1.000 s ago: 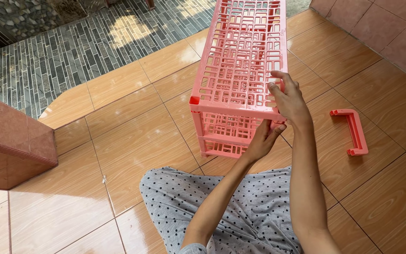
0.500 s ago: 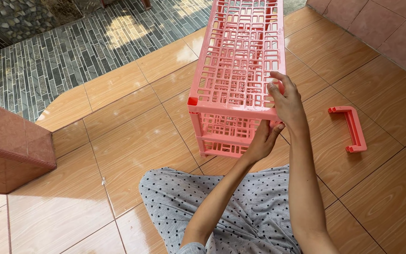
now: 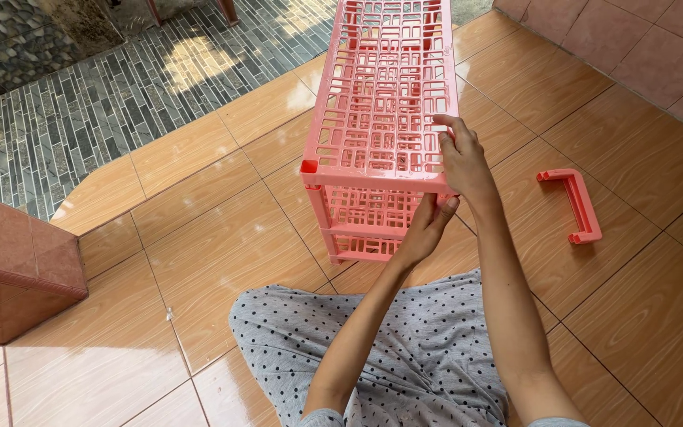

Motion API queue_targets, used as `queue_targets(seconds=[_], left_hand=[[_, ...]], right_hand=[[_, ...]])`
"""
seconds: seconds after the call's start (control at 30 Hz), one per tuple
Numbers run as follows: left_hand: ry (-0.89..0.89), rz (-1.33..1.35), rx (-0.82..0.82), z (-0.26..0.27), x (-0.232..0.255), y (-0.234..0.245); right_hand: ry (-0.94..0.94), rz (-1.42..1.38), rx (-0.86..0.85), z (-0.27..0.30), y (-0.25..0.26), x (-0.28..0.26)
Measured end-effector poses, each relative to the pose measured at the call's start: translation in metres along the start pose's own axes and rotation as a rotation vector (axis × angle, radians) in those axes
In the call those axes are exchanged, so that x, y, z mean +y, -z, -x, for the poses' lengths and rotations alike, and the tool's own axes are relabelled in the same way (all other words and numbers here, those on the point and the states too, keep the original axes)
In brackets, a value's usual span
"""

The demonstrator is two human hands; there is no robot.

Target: The person assembles a pink plastic two-tier rack by inserting vertical legs into the bottom shelf, placing the top shelf onto the legs, and attaching side handles. The person sits on the floor and uses both hands to align and secure the components.

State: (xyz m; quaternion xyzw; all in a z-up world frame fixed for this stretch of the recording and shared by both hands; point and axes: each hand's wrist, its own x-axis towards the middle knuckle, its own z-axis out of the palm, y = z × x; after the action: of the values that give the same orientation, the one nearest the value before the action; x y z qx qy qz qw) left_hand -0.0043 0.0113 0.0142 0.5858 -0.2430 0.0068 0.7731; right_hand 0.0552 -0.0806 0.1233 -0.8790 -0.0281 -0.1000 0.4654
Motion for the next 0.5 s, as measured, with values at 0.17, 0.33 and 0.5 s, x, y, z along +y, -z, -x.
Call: queue_targets(seconds=[0.17,0.33,0.5], left_hand=[[0.061,0.015,0.012,-0.001,-0.001,0.002],[-0.021,-0.059,0.008,0.005,-0.008,0.005],[0.072,-0.160,0.028,0.000,-0.010,0.005]], right_hand=[[0.032,0.020,0.022,0.004,0.001,-0.014],[-0.169,-0.112,-0.034,0.014,0.001,-0.019],[-0.061,-0.048,-0.035,0.004,0.006,-0.017]])
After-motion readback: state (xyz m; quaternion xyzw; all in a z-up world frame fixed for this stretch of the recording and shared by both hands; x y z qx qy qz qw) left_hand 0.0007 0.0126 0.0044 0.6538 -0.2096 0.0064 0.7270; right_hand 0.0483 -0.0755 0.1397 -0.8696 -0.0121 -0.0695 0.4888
